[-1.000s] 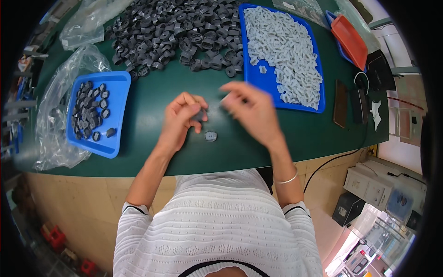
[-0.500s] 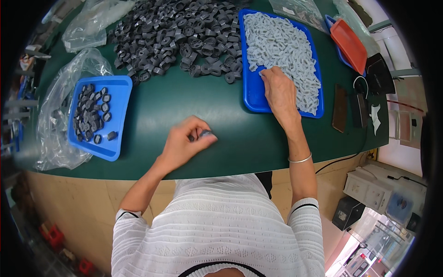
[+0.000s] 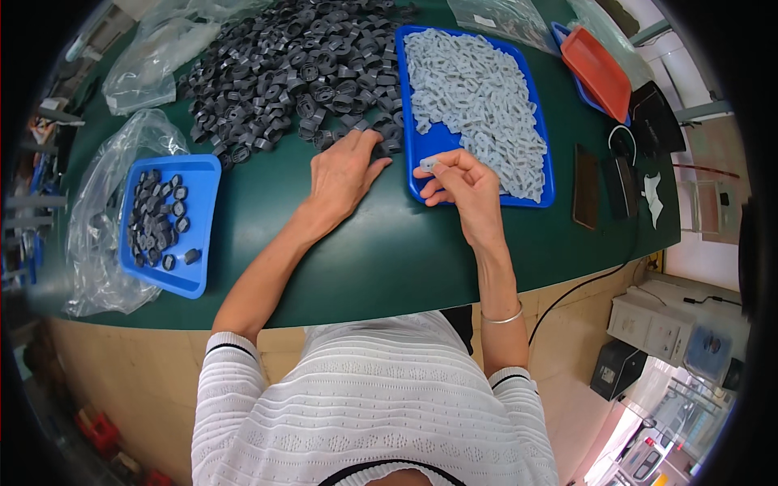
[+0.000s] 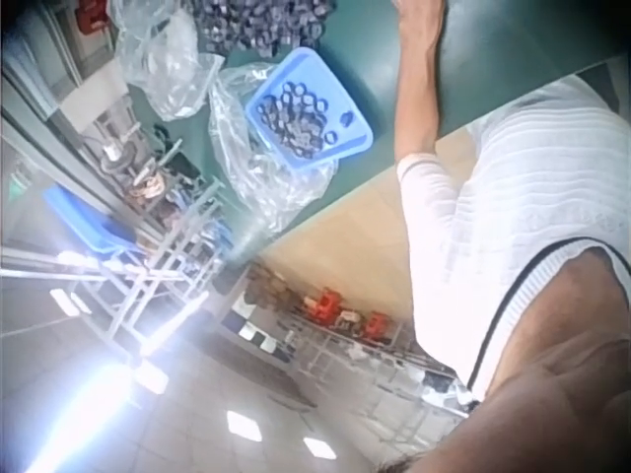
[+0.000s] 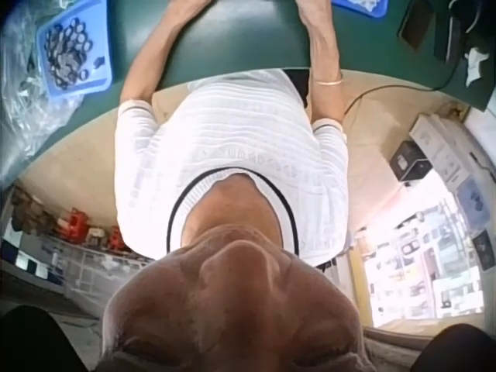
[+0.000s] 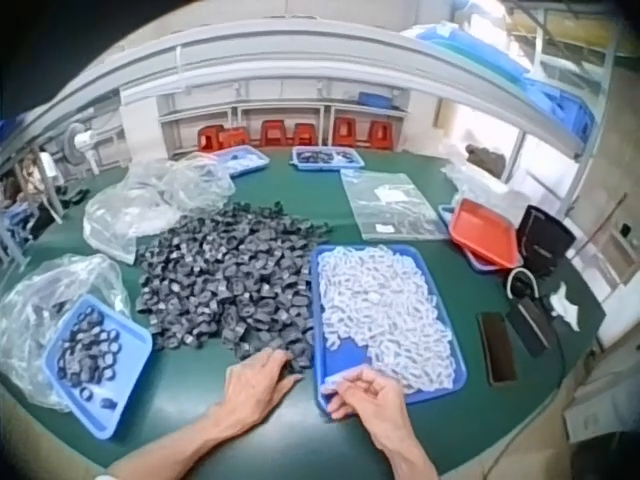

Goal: The person assembles small grey plastic housings and white plastic inserts by hand on a workbench.

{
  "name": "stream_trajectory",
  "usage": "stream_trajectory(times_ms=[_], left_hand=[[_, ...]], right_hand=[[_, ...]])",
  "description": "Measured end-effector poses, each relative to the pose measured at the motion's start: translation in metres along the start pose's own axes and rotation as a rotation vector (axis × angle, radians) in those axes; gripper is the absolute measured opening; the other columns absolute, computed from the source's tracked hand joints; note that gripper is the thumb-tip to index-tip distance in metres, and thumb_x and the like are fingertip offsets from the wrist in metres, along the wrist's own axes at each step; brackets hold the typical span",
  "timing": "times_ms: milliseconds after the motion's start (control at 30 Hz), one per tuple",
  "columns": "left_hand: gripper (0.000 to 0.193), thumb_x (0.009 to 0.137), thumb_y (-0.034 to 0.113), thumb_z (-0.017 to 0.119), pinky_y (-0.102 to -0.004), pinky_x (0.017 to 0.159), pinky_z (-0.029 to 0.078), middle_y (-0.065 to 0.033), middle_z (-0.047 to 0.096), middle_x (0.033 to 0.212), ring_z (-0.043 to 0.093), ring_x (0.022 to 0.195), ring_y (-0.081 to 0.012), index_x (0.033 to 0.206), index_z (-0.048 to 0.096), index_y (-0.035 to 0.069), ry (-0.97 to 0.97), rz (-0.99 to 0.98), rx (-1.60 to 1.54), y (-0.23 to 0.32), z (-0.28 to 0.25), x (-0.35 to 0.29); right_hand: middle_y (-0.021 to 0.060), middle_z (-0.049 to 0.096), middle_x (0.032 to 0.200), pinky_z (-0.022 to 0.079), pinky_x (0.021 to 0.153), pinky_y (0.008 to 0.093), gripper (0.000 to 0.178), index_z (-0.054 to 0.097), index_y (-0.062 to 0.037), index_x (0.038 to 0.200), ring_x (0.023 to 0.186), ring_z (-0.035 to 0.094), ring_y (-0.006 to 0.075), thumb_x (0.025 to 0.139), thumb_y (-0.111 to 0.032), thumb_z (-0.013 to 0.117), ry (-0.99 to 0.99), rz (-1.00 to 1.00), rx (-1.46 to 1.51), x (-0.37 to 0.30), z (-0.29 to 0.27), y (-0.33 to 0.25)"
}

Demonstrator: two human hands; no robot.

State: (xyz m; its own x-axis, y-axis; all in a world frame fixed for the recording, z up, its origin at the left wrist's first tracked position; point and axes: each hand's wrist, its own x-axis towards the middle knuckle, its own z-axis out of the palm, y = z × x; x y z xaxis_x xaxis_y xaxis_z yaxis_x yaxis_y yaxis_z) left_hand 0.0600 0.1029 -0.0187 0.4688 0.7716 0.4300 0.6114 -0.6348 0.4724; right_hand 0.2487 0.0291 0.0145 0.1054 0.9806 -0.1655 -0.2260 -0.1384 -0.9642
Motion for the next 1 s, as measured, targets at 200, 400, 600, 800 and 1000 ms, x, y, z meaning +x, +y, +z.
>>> stream_trajectory(times_ms=[200, 400, 600, 800, 1000], left_hand=[[0.032, 0.075, 0.016, 0.074, -0.039, 0.058, 0.048, -0.0107, 0.058, 0.082, 0.06, 0.07, -0.0287, 0.098, 0.055, 0.005, -0.148, -0.114, -0.09, 0.009, -0.025, -0.034], [0.034, 0.073, 0.012, 0.074, -0.0344, 0.056, 0.046, -0.0101, 0.056, 0.076, 0.057, 0.063, -0.0239, 0.1, 0.055, 0.004, -0.186, -0.206, -0.175, 0.014, -0.04, -0.054], [0.022, 0.086, 0.008, 0.062, -0.0188, 0.05, 0.041, -0.0043, 0.06, 0.086, 0.048, 0.06, -0.0076, 0.105, 0.054, 0.003, -0.266, -0.766, -1.1, 0.0, -0.057, -0.073], [0.022, 0.091, 0.009, 0.058, -0.0199, 0.056, 0.047, -0.0109, 0.064, 0.103, 0.057, 0.074, -0.0094, 0.111, 0.054, 0.001, -0.266, -0.867, -1.554, 0.005, -0.064, -0.077], [0.036, 0.093, 0.013, 0.057, -0.0196, 0.056, 0.049, -0.0119, 0.064, 0.102, 0.059, 0.077, -0.0101, 0.125, 0.052, 0.0, -0.225, -0.861, -1.679, 0.006, -0.068, -0.073]], right_hand=[[0.009, 0.068, 0.087, 0.052, 0.061, 0.0229, 0.011, 0.063, 0.0016, 0.096, 0.067, 0.06, 0.0096, 0.091, -0.007, 0.058, -0.027, 0.015, 0.004, -0.009, 0.007, 0.003], [0.0096, 0.067, 0.085, 0.052, 0.065, 0.0247, 0.012, 0.061, 0.0027, 0.097, 0.073, 0.062, 0.011, 0.091, -0.008, 0.058, -0.148, -0.086, -0.149, -0.012, 0.046, 0.029], [0.0115, 0.067, 0.086, 0.053, 0.068, 0.0267, 0.013, 0.061, 0.0038, 0.099, 0.078, 0.064, 0.0137, 0.091, -0.005, 0.058, -0.137, -0.145, -0.301, -0.012, 0.048, 0.032], [0.0075, 0.067, 0.093, 0.054, 0.067, 0.0244, 0.014, 0.062, 0.0027, 0.102, 0.076, 0.063, 0.0108, 0.092, -0.007, 0.058, -0.197, -0.006, 0.042, -0.017, 0.05, 0.023], [0.0076, 0.067, 0.092, 0.054, 0.067, 0.0242, 0.016, 0.062, 0.0024, 0.104, 0.075, 0.061, 0.01, 0.092, -0.007, 0.06, -0.184, 0.085, 0.121, -0.023, 0.054, 0.026]])
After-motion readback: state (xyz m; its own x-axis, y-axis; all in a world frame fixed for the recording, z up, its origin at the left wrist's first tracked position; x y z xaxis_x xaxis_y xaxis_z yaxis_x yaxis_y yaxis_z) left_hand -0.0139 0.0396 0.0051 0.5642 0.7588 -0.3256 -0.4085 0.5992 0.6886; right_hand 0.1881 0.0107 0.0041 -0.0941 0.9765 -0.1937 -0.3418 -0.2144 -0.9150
